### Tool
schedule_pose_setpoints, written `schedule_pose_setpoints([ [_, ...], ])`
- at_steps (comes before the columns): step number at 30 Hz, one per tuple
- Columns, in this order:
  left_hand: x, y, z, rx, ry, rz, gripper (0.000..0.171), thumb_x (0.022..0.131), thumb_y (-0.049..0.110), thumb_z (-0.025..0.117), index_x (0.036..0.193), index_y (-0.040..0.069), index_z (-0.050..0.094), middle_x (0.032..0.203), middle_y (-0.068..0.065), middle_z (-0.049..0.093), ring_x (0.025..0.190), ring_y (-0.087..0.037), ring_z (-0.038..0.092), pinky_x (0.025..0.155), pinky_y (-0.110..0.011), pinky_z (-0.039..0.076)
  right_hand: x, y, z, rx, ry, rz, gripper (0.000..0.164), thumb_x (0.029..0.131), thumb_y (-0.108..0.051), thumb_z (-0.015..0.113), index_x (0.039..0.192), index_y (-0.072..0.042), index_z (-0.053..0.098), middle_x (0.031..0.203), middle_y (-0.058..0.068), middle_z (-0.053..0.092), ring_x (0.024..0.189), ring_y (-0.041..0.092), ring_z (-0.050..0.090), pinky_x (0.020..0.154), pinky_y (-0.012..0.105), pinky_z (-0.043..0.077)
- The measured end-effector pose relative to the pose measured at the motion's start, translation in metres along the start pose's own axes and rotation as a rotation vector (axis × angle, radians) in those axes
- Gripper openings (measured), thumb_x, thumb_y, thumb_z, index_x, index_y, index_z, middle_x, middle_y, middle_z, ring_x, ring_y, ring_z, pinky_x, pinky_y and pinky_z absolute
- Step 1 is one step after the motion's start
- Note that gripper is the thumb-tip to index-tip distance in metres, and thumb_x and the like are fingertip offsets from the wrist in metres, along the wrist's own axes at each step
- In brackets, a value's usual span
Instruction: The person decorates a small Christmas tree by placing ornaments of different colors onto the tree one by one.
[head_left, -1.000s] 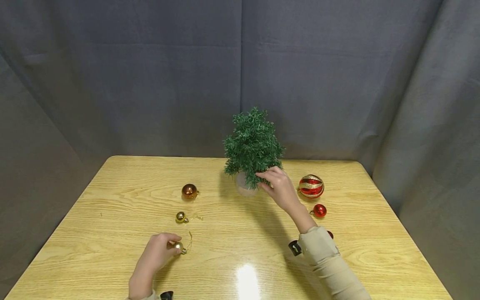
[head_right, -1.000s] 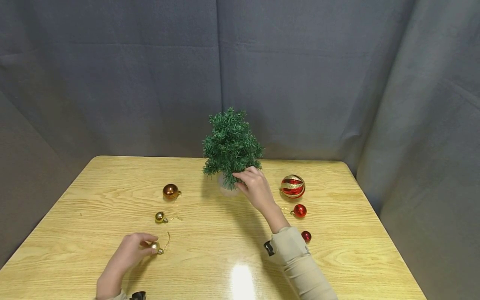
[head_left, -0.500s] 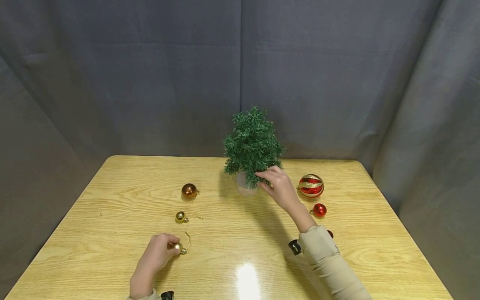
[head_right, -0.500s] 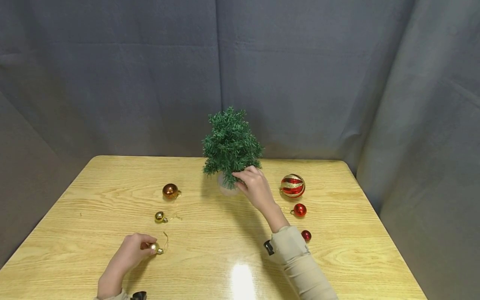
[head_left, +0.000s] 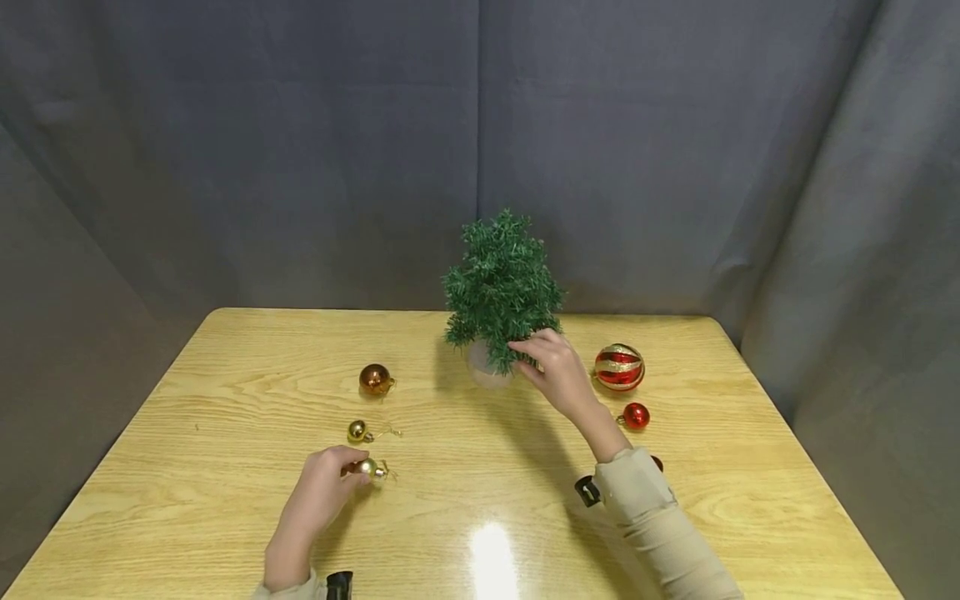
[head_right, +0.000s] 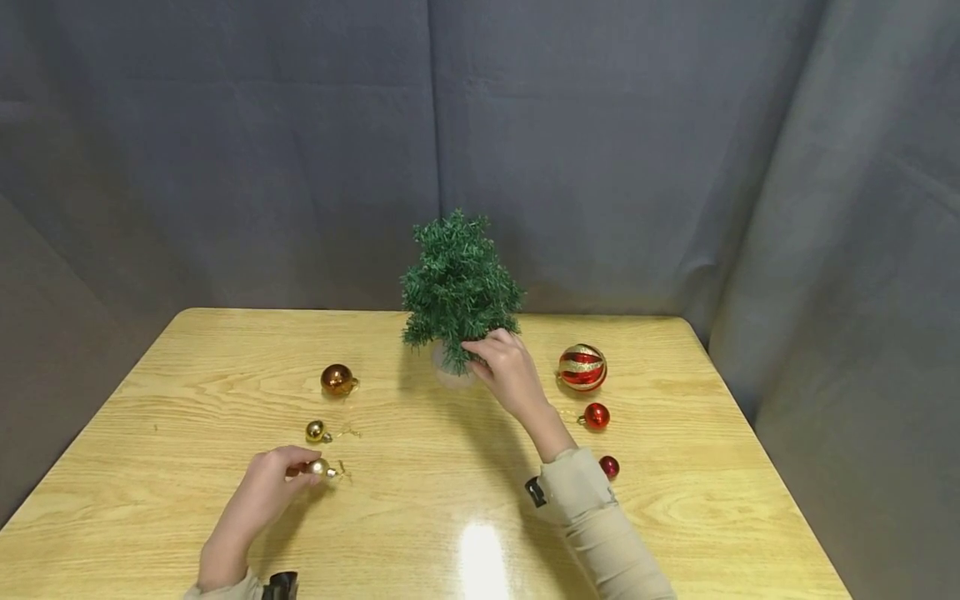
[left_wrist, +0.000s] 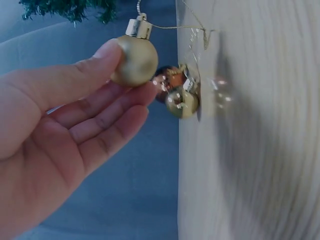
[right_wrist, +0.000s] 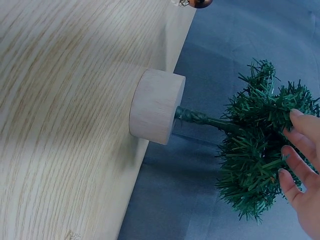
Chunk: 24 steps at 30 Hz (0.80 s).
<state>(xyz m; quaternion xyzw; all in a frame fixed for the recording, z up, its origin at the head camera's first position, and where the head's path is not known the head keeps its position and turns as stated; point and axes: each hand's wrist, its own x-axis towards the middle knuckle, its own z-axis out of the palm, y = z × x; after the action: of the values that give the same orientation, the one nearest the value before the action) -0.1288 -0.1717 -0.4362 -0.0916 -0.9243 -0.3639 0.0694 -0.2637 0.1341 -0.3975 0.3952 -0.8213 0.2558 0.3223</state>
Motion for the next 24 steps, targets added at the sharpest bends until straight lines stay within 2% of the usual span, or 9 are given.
schedule_pose_setpoints([
  [4,0.003,0.006,0.002,0.006,0.02,0.042,0.027,0.067,-0.006,0.071,0.093,-0.009,0.065,0.085,-0.012,0.064,0.075,-0.022,0.059,0.066,-0.031,0.05,0.001,0.0,0.0,-0.001,-0.005,0.002,0.028,0.069,-0.002,0.074,0.096,0.0,0.068,0.085,0.009,0.066,0.08,0.021,0.054,0.07,0.035,0.045],
  [17,0.019,0.024,0.006,0.0,0.071,0.12,0.024,0.069,-0.006,0.071,0.093,-0.008,0.066,0.089,-0.014,0.064,0.078,-0.024,0.061,0.069,-0.035,0.05,0.001,0.0,-0.001,-0.005,0.01,0.005,0.03,0.067,0.001,0.075,0.095,0.0,0.068,0.084,0.009,0.066,0.079,0.021,0.054,0.069,0.035,0.045],
  [24,0.026,0.032,0.009,-0.015,0.085,0.123,0.023,0.07,-0.004,0.071,0.093,-0.007,0.066,0.09,-0.015,0.064,0.08,-0.025,0.061,0.071,-0.038,0.049,-0.001,0.0,0.0,-0.005,0.02,0.0,0.03,0.066,0.001,0.076,0.095,0.0,0.068,0.082,0.009,0.066,0.079,0.021,0.054,0.068,0.034,0.044],
])
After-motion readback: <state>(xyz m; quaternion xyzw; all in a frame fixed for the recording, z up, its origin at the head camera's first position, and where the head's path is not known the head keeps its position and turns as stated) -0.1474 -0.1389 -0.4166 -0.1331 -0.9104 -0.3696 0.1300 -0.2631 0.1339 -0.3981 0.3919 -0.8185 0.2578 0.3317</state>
